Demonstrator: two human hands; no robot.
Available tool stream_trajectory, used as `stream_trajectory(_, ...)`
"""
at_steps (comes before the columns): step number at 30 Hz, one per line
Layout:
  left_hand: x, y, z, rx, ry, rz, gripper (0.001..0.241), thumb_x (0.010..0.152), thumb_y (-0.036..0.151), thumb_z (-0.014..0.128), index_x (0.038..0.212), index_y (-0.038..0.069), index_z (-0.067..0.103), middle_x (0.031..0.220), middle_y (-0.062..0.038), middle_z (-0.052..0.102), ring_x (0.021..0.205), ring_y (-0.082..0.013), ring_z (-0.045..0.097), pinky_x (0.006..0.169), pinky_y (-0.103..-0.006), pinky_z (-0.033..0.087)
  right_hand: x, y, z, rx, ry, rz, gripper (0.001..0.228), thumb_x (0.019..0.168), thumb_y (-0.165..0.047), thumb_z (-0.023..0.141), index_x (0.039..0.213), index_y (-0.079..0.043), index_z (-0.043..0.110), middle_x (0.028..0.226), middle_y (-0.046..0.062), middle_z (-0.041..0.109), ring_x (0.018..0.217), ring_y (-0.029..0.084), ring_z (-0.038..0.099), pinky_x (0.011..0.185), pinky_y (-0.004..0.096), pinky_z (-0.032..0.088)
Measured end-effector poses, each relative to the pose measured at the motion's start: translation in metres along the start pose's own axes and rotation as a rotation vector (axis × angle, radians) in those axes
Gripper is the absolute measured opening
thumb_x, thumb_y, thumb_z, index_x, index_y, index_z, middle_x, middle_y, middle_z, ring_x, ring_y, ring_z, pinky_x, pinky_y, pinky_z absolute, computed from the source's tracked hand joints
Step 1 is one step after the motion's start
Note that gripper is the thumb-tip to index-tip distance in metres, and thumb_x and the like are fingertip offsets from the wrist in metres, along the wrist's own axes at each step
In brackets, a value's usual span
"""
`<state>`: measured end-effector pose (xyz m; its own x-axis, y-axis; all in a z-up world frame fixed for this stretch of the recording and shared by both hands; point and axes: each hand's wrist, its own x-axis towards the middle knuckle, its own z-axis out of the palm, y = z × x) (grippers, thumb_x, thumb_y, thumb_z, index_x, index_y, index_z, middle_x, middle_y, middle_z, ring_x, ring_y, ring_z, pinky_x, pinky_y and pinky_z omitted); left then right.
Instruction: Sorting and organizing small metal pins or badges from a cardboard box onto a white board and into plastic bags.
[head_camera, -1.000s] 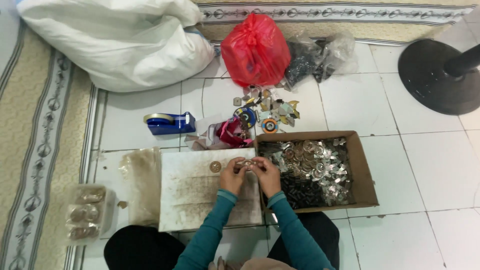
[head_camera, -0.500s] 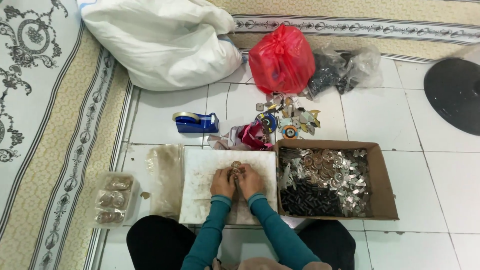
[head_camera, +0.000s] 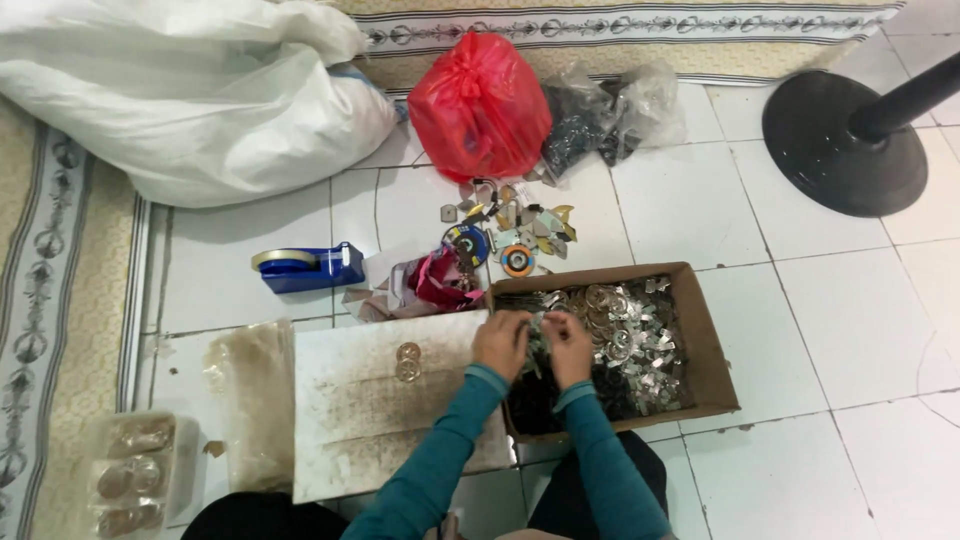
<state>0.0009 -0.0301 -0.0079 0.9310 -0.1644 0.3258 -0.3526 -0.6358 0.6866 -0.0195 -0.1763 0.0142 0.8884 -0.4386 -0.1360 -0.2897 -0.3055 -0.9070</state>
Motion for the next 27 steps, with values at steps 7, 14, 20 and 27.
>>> stream_trajectory(7, 0.039, 0.013, 0.174, 0.321, -0.367, 0.104, 0.025, 0.092, 0.025, 0.067, 0.115, 0.017, 0.067, 0.111, -0.009, 0.065, 0.105, -0.0272, 0.065, 0.089, -0.0420, 0.050, 0.101, 0.130, -0.088, -0.260, 0.174, 0.118, 0.019, 0.096, -0.030, 0.075, 0.113, -0.021, 0.075, 0.095, 0.009, 0.075, 0.092, 0.030, 0.073, 0.080, 0.049, 0.058)
stream_trajectory(14, 0.041, -0.022, 0.229, 0.587, -0.327, 0.065, 0.032, 0.092, 0.030, 0.070, 0.118, 0.011, 0.068, 0.116, -0.015, 0.066, 0.107, -0.0312, 0.067, 0.081, -0.0419, 0.057, 0.100, 0.111, -0.062, -0.697, -0.022, -0.144, 0.034, 0.096, -0.034, 0.071, 0.130, -0.029, 0.069, 0.117, 0.004, 0.060, 0.115, 0.028, 0.062, 0.095, 0.047, 0.060)
stream_trajectory(20, 0.048, 0.006, 0.183, 0.376, -0.467, -0.076, 0.034, 0.098, 0.023, 0.062, 0.129, 0.010, 0.059, 0.129, -0.015, 0.061, 0.117, -0.0313, 0.064, 0.092, -0.0415, 0.055, 0.106, 0.129, -0.051, -0.636, 0.035, -0.194, 0.034, 0.091, -0.031, 0.075, 0.123, -0.024, 0.068, 0.111, 0.005, 0.059, 0.110, 0.030, 0.063, 0.092, 0.047, 0.058)
stream_trajectory(27, 0.053, 0.026, 0.121, -0.307, -0.476, -0.406, 0.016, 0.103, 0.027, 0.060, 0.116, 0.018, 0.062, 0.116, -0.008, 0.070, 0.113, -0.0305, 0.067, 0.093, -0.0433, 0.057, 0.079, 0.093, -0.057, -0.099, 0.083, -0.007, 0.024, 0.088, -0.029, 0.084, 0.107, -0.018, 0.076, 0.093, 0.010, 0.075, 0.096, 0.029, 0.072, 0.080, 0.044, 0.060)
